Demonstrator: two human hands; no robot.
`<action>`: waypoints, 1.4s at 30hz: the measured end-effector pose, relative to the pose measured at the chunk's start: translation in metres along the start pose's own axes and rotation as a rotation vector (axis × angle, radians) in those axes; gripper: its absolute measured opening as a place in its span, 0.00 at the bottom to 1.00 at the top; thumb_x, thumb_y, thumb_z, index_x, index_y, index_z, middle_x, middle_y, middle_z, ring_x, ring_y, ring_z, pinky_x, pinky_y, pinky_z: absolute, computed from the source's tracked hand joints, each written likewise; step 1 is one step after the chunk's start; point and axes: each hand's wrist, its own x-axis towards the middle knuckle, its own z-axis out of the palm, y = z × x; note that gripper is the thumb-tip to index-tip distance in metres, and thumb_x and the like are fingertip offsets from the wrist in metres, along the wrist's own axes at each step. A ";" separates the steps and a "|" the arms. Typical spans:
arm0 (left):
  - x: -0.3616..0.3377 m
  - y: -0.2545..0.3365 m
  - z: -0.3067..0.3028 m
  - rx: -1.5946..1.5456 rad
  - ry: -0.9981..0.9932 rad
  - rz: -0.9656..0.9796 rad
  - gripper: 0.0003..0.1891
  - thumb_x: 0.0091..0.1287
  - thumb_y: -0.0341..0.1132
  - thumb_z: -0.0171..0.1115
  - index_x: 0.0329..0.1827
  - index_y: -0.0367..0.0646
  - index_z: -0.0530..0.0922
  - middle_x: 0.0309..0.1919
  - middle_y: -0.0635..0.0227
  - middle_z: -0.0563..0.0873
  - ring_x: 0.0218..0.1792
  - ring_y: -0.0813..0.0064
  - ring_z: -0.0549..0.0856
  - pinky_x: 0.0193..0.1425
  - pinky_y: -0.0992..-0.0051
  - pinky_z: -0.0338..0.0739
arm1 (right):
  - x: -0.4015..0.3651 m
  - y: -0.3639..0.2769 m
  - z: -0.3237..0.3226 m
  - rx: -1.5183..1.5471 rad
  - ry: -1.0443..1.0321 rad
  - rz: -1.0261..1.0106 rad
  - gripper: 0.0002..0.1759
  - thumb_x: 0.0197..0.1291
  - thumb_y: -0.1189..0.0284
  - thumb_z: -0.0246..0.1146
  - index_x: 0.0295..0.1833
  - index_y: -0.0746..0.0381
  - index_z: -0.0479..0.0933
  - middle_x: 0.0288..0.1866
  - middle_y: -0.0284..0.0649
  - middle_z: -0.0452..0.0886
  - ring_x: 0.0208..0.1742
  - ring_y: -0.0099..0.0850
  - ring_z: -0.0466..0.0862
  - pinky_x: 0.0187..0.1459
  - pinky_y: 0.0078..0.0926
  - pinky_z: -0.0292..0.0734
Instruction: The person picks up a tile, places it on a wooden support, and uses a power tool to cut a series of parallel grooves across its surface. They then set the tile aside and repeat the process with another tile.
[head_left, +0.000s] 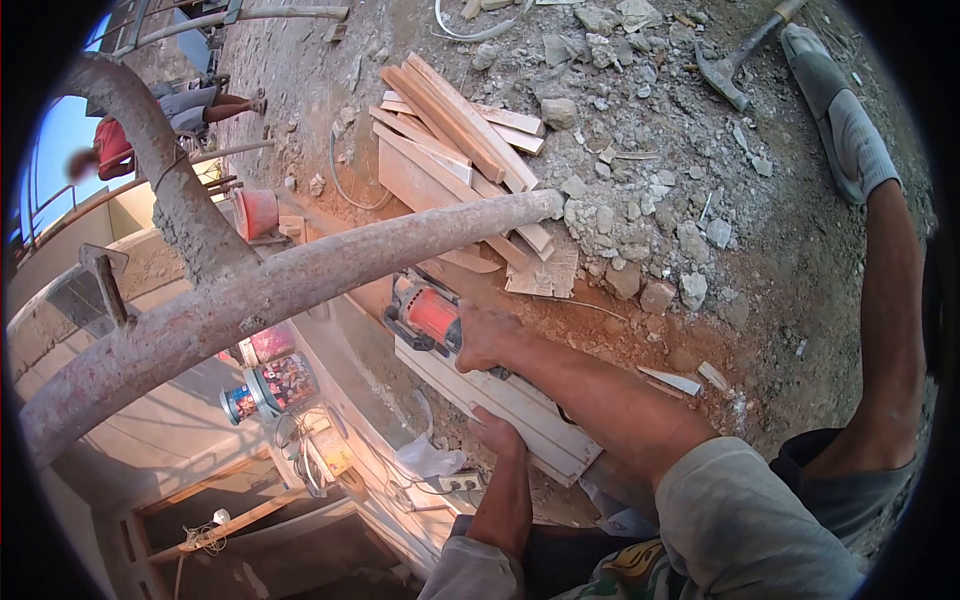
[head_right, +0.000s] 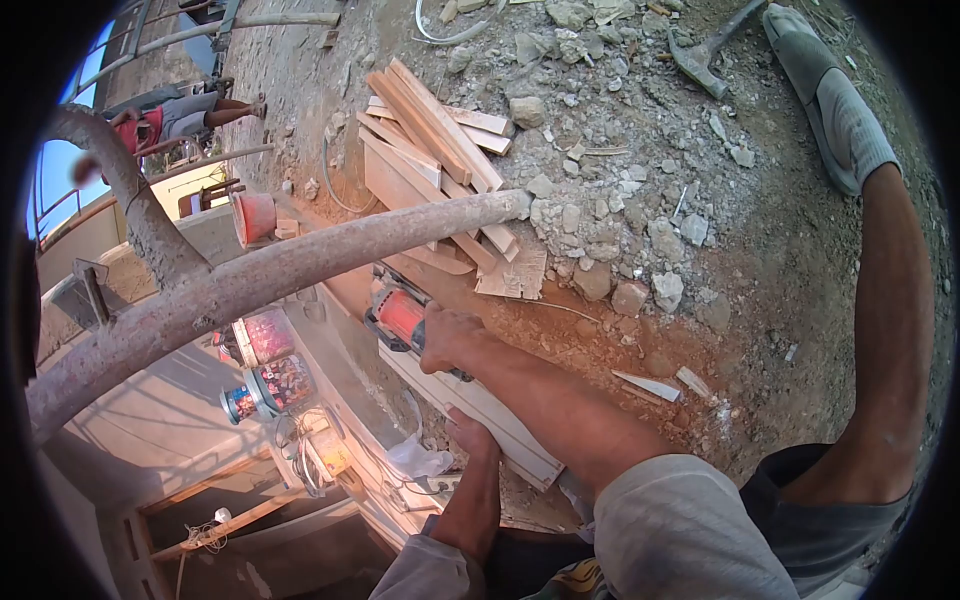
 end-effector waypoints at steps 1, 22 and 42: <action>-0.001 0.001 0.000 -0.020 -0.003 -0.006 0.41 0.74 0.65 0.45 0.61 0.25 0.68 0.51 0.39 0.81 0.49 0.50 0.84 0.55 0.58 0.78 | 0.000 0.000 0.000 -0.010 -0.007 0.005 0.53 0.43 0.59 0.74 0.72 0.70 0.58 0.60 0.58 0.80 0.63 0.49 0.81 0.63 0.42 0.76; -0.010 0.015 -0.002 -0.039 -0.026 -0.071 0.43 0.73 0.66 0.42 0.61 0.22 0.68 0.53 0.36 0.80 0.51 0.47 0.84 0.57 0.57 0.78 | -0.023 0.003 -0.005 0.010 0.008 0.023 0.46 0.41 0.63 0.75 0.66 0.69 0.64 0.59 0.55 0.81 0.62 0.46 0.83 0.64 0.40 0.76; -0.013 0.019 -0.004 0.005 -0.051 -0.086 0.46 0.72 0.68 0.42 0.63 0.22 0.67 0.54 0.36 0.80 0.52 0.46 0.83 0.58 0.57 0.77 | -0.027 0.009 -0.001 -0.003 0.028 -0.004 0.44 0.42 0.64 0.74 0.65 0.69 0.64 0.58 0.56 0.82 0.60 0.47 0.84 0.60 0.39 0.79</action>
